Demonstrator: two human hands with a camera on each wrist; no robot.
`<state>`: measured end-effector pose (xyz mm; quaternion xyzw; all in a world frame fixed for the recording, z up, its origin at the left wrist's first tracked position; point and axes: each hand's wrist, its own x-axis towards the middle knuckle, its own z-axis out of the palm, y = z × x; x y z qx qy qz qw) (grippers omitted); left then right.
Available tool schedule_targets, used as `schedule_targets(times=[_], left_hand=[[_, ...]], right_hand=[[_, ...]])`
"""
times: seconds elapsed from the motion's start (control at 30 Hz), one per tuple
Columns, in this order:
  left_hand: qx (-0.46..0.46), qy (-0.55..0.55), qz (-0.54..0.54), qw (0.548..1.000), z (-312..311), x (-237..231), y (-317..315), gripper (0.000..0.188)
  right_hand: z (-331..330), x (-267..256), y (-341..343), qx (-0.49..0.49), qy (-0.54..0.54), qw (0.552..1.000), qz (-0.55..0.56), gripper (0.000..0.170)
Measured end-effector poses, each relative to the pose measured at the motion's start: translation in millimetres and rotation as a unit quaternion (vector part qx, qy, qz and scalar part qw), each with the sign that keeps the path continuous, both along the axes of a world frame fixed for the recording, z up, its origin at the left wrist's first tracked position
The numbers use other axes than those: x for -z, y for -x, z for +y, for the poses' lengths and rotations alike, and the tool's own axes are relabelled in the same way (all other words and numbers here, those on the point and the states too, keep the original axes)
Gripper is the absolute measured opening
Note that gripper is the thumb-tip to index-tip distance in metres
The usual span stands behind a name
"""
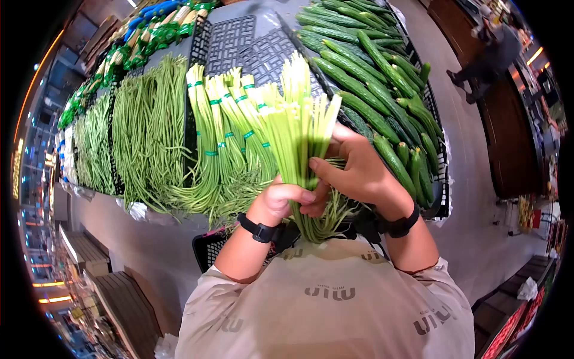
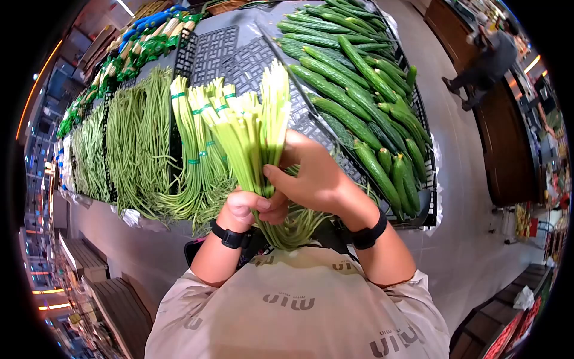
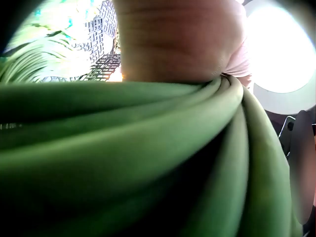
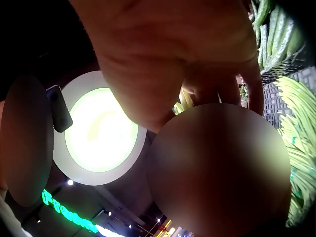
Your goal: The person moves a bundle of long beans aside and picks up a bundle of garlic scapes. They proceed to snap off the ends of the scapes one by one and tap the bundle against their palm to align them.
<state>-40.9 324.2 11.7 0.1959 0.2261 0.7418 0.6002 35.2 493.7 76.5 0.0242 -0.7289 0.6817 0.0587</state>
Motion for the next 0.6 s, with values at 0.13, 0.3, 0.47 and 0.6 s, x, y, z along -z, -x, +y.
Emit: schedule_targets(times=[0.13,0.3,0.47,0.6], left_hand=[[0.001,-0.003,-0.012,1.000,17,-2,-7,0.045],[0.129,-0.164,-0.071,0.975,42,-15,-14,0.051],[0.016,-0.104,-0.010,0.994,60,-35,-27,0.044],[0.016,-0.050,0.017,0.998,74,-39,-31,0.029]], right_hand=[[14,1,-10,0.031,0.003,0.999,0.039,0.039],[13,-16,-24,0.045,-0.005,0.999,0.021,0.053],[22,-20,-40,0.088,-0.021,0.993,0.076,0.047],[25,-14,-46,0.128,0.163,0.977,0.058,0.041]])
